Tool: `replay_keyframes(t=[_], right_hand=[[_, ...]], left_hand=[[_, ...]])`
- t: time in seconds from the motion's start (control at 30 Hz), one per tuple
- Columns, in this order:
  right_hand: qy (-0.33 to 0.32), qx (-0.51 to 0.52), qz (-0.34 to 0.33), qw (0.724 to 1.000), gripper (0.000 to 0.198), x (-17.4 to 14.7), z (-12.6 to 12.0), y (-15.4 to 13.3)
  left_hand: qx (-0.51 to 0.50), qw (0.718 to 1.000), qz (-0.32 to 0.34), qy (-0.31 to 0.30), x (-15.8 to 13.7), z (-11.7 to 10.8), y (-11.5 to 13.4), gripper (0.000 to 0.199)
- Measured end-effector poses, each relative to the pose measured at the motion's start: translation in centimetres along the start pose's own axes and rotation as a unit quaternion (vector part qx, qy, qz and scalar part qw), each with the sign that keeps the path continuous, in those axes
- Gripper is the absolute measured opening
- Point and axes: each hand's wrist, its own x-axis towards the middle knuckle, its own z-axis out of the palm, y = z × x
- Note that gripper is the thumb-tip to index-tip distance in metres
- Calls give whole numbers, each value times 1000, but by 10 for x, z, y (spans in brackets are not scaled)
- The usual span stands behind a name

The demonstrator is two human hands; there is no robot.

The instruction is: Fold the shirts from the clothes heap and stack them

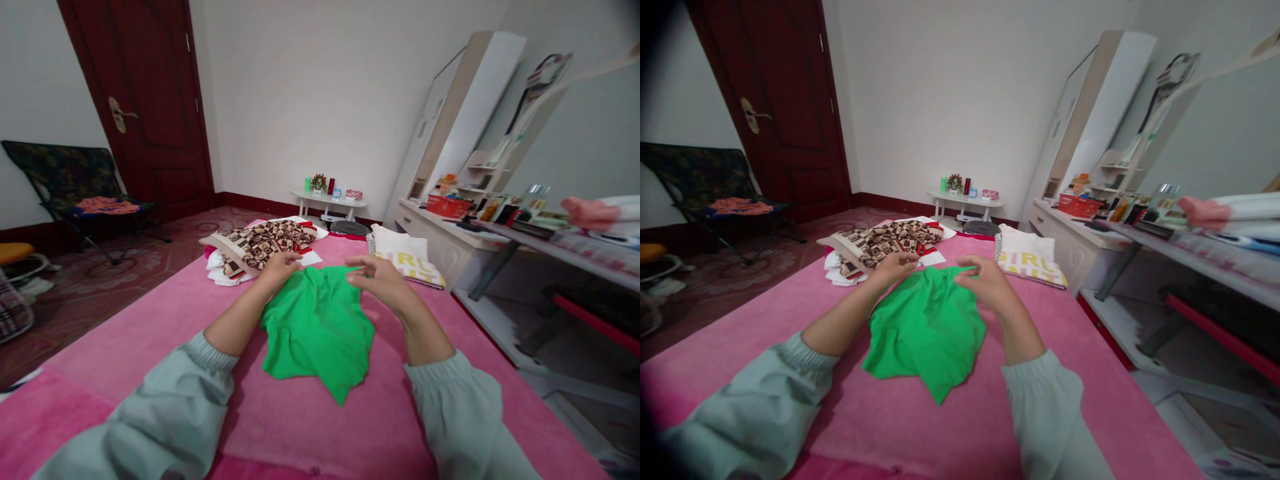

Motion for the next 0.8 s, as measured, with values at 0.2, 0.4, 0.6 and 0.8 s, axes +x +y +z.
replay_keyframes(t=[0.2, 0.4, 0.6, 0.8], right_hand=[[-296, -385, -7, 874, 52, -33, 72, -41], [-294, -443, 4, 847, 23, -38, 87, -40], [-32, -86, 6, 996, 20, -6, 32, -19], [353, 321, 108, 872, 8, 18, -47, 29]], left_hand=[[-16, 1000, 7, -6, 1, 0, 0, 31], [-58, 998, 1, -9, -3, 0, 7, 30], [-93, 995, -20, -17, -7, 0, 16, 32], [-108, 993, -26, -42, -14, 7, 31, 36]])
